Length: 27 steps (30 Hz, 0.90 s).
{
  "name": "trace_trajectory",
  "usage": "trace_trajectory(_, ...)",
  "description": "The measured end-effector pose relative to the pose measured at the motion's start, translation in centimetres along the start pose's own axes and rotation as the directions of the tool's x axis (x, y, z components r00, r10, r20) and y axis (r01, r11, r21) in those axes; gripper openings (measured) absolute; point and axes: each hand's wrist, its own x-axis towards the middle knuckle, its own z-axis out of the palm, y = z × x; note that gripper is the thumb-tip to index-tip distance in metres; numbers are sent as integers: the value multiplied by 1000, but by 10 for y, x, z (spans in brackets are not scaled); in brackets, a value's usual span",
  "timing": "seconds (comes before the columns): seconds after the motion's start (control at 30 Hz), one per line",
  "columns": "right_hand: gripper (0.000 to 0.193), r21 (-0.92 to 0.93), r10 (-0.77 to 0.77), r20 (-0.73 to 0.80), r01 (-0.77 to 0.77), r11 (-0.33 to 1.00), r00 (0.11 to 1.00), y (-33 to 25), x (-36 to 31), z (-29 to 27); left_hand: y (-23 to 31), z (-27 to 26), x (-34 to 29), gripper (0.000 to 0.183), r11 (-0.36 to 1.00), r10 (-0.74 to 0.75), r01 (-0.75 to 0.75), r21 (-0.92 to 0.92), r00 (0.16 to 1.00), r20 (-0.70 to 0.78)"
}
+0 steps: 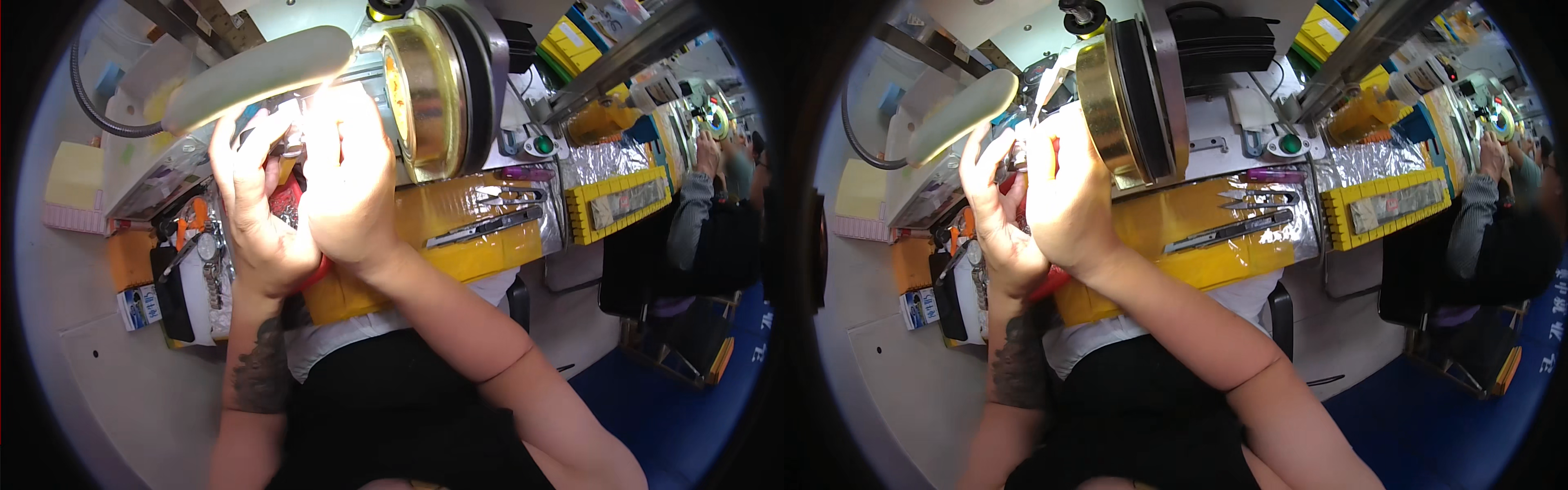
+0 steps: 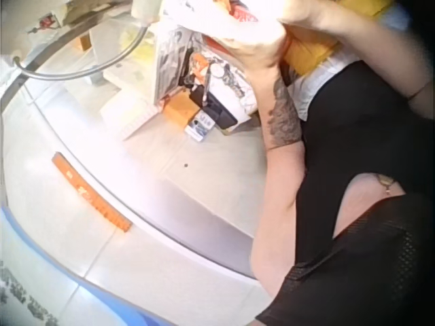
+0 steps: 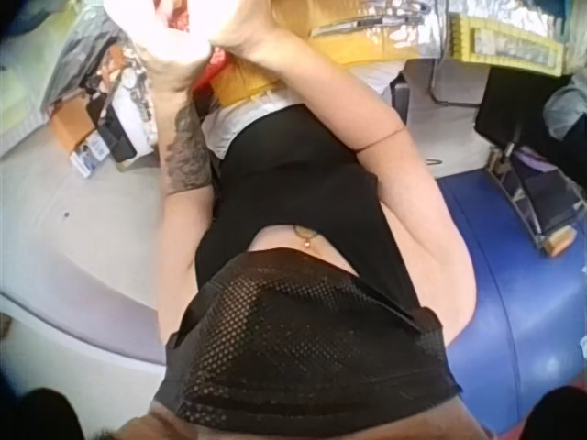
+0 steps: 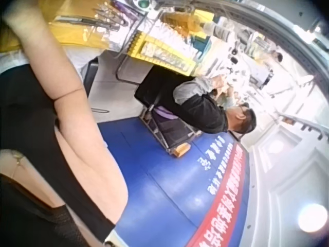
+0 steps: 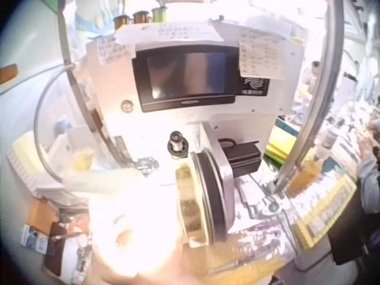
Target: The recorder is polishing small metal jewelry pieces using a rotating polishing wheel and hand tools.
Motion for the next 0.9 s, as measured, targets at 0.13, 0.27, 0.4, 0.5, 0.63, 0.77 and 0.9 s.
trace_trajectory(0.13,14,41,60,5,-60,997,998,-1,-7,-4,2,-15,2,70,982,-81,91,-163,994,69)
trace_trajectory(0.27,17,64,165,68,-169,983,984,1,-11,-17,8,-36,27,58,889,-278,346,-301,929,245)
trace_trajectory(0.4,33,-180,-15,139,41,983,990,14,-11,-12,-25,-44,55,28,870,-161,237,-432,966,204)
trace_trajectory(0.5,39,-272,-183,232,245,930,955,25,-1,-12,-34,-47,93,26,946,17,93,-311,942,334)
trace_trajectory(0.63,29,132,57,96,-70,989,994,25,3,-5,-42,-44,125,25,941,280,-104,-323,777,564)
trace_trajectory(0.77,13,-244,37,22,-31,969,999,25,17,-2,-3,-19,123,27,898,202,105,-428,764,613)
trace_trajectory(0.9,10,318,302,42,-300,900,952,24,24,10,-11,-25,134,27,911,230,74,-406,727,647)
